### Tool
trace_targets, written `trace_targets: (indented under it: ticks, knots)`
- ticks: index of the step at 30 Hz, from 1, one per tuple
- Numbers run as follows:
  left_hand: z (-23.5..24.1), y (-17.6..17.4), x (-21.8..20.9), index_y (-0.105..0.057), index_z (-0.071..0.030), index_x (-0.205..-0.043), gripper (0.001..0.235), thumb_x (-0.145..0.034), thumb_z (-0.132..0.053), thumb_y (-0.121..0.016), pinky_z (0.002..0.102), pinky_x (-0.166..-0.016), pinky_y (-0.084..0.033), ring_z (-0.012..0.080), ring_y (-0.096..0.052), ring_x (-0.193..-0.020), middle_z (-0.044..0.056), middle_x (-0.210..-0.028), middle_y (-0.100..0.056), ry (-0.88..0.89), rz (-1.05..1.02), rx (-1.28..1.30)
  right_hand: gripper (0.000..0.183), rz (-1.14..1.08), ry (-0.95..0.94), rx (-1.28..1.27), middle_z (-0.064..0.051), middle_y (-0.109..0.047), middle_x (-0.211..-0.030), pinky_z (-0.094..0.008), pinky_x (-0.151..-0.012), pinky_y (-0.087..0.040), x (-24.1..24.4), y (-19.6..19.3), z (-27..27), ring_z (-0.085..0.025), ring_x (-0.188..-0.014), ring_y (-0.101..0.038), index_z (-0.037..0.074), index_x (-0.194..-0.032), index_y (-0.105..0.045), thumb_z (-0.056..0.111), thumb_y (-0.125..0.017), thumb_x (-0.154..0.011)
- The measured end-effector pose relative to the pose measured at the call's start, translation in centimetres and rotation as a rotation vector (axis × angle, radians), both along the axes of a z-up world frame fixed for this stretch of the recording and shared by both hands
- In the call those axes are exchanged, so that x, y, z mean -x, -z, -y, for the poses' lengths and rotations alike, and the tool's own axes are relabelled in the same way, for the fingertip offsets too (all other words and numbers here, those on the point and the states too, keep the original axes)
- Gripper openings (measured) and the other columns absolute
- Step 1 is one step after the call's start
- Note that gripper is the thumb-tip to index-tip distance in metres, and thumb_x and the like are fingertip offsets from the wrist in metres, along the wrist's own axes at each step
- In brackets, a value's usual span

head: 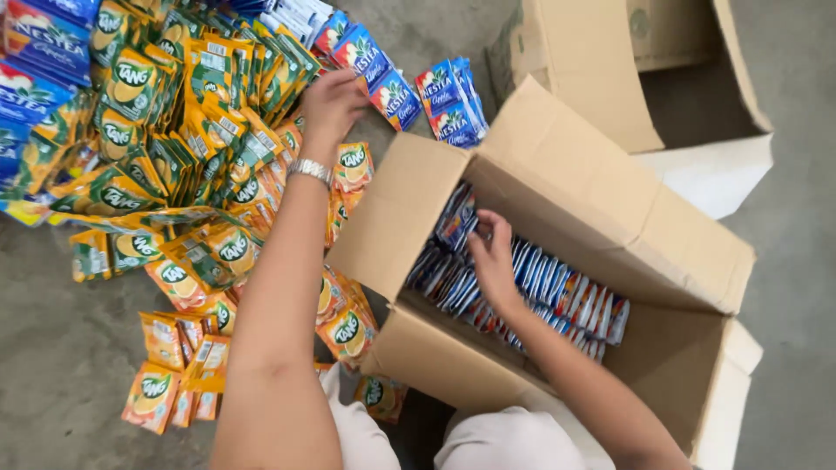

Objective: The person picks up drink powder sachets from a large pile on the floor and places them into a cardboard box, arranging them in neat rows.

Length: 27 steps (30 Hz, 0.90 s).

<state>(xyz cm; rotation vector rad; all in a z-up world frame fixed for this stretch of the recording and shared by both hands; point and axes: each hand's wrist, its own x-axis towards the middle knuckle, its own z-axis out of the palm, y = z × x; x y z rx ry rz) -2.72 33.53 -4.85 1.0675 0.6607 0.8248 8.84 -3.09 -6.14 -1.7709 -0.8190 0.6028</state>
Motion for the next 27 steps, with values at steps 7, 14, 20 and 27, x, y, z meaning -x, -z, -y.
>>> trace_targets:
  ticks: [7,14,20,27]
  knots:
    - [-4.5,18.6,-0.9,-0.070,-0.010,-0.095,0.002,-0.096,-0.009,-0.068,0.024,-0.057,-0.051,0.0077,-0.062,-0.067,-0.003,-0.080,-0.066,-0.338,0.000,0.171,0.025,0.673,-0.425,-0.180,-0.013,-0.062,-0.120,-0.043,-0.104,-0.045,6.4,-14.4,-10.1,-0.032,-0.115,-0.059,0.006,-0.117,-0.060,0.005,-0.062,-0.093]
    - [-3.6,26.2,-6.9,-0.069,-0.012,-0.114,0.019,-0.095,-0.013,-0.070,0.026,-0.063,-0.051,0.0096,-0.065,-0.077,-0.001,-0.092,-0.070,-0.110,-0.158,0.336,0.016,0.867,-0.607,0.204,-0.008,-0.069,-0.091,-0.043,-0.080,-0.050,4.3,-12.6,-17.4,-0.029,-0.089,-0.064,0.009,-0.097,-0.070,0.024,-0.066,-0.095]
    - [-3.8,30.1,-9.4,-0.059,-0.007,-0.129,0.040,-0.092,-0.018,-0.073,0.029,-0.080,-0.057,0.0109,-0.070,-0.094,0.002,-0.113,-0.070,-0.144,-0.102,0.422,0.026,0.948,-0.583,0.425,-0.008,-0.069,-0.074,-0.043,-0.069,-0.052,4.4,-11.1,-17.5,-0.028,-0.079,-0.065,0.009,-0.078,-0.069,0.031,-0.068,-0.091]
    - [-2.5,30.6,-14.0,-0.056,-0.002,-0.127,0.050,-0.087,-0.020,-0.080,0.028,-0.076,-0.055,0.0119,-0.070,-0.093,0.006,-0.112,-0.075,-0.223,-0.064,0.330,0.029,0.888,-0.599,0.458,-0.009,-0.067,-0.068,-0.042,-0.068,-0.052,3.7,-11.3,-17.9,-0.028,-0.074,-0.064,0.009,-0.075,-0.066,0.033,-0.068,-0.091]
